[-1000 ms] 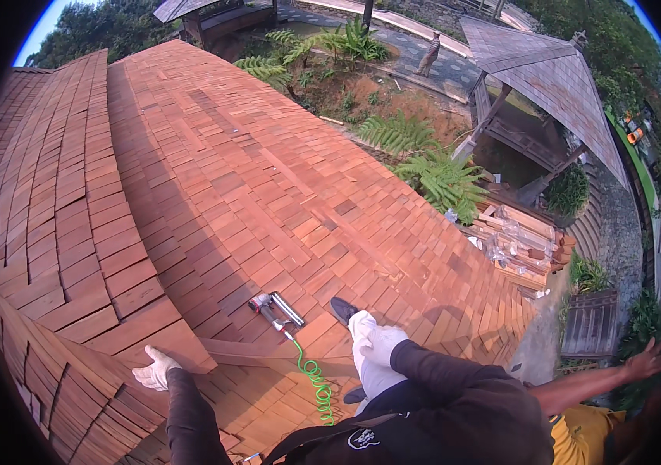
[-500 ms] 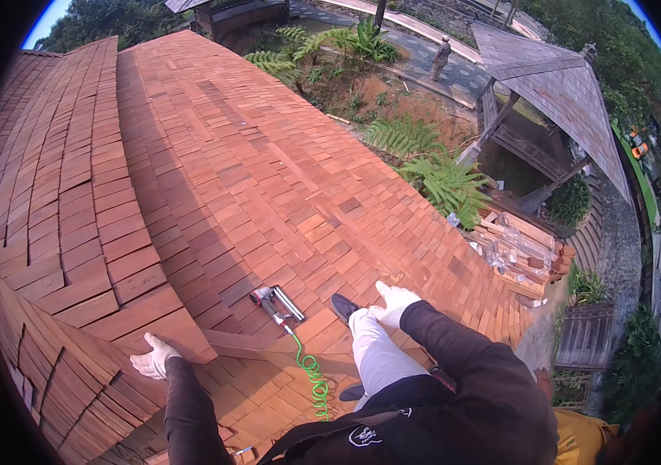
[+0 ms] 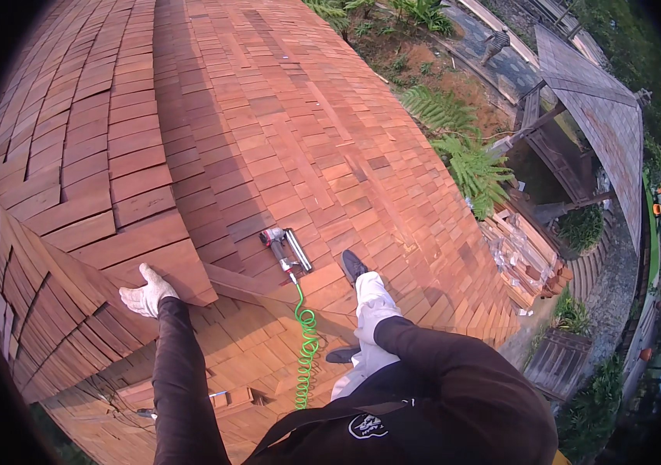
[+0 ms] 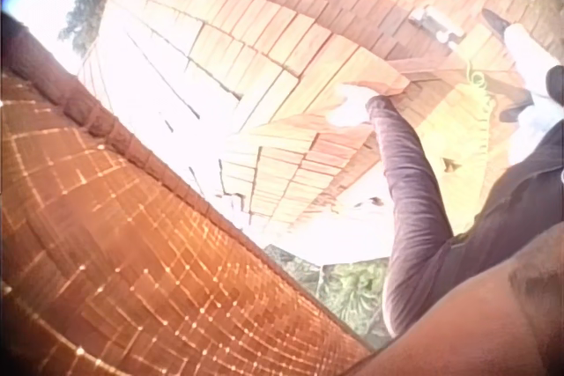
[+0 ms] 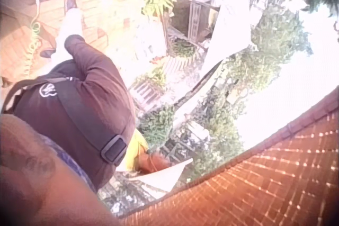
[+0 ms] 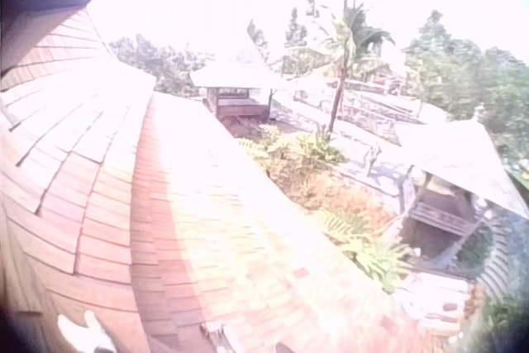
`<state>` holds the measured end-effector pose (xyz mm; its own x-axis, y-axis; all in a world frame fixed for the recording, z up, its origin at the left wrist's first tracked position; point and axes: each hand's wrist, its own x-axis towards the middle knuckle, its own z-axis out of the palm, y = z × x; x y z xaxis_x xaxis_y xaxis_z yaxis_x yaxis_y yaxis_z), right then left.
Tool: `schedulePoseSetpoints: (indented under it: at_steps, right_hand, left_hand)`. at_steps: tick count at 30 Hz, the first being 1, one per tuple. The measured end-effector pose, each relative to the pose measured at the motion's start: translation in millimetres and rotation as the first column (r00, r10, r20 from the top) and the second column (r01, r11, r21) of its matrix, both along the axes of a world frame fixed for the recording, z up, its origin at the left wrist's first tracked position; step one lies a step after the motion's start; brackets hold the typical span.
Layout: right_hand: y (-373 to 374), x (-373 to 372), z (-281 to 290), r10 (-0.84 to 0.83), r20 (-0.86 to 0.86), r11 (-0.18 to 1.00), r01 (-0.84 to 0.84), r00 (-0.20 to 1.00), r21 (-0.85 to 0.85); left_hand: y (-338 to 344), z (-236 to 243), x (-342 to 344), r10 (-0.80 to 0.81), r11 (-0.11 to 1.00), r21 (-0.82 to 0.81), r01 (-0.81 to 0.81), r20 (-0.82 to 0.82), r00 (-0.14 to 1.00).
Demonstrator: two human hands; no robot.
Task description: The person places wood shingles onto a roof, uses a marker to draw lines on them, and secures the shingles using a pneumatic nail gun.
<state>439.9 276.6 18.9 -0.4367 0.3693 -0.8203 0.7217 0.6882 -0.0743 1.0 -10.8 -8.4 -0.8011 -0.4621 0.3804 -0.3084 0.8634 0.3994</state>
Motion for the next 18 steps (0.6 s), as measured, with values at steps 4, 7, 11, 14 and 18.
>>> schedulePoseSetpoints:
  at_steps: [4,7,11,14,18]
  right_hand:
    - [-16.2,-13.7,-26.0,0.020,-0.009,1.000,-0.020,1.000,-0.013]
    - [-31.5,-23.9,-24.9,0.112,-0.006,0.993,-0.112,0.994,0.044]
    - [-31.8,-29.2,-29.2,0.142,-0.066,0.990,-0.141,0.988,0.022]
    - [-32.8,-34.1,-26.8,0.121,-0.252,0.992,-0.129,0.960,-0.014]
    - [-31.6,-35.6,-39.7,0.093,-0.388,0.985,-0.143,0.917,-0.102]
  left_hand:
    - [10.8,7.0,1.6,-0.051,0.997,0.058,0.054,-0.039,0.998]
    - [7.7,-1.8,-2.9,-0.076,0.996,0.031,0.080,-0.095,0.993]
    - [4.3,-8.6,-6.3,-0.074,0.996,0.035,0.079,-0.117,0.990]
    - [-3.3,-8.5,-7.7,-0.049,0.998,0.039,0.053,-0.083,0.995]
    - [3.8,1.4,-1.0,-0.051,0.994,0.097,0.056,-0.057,0.997]
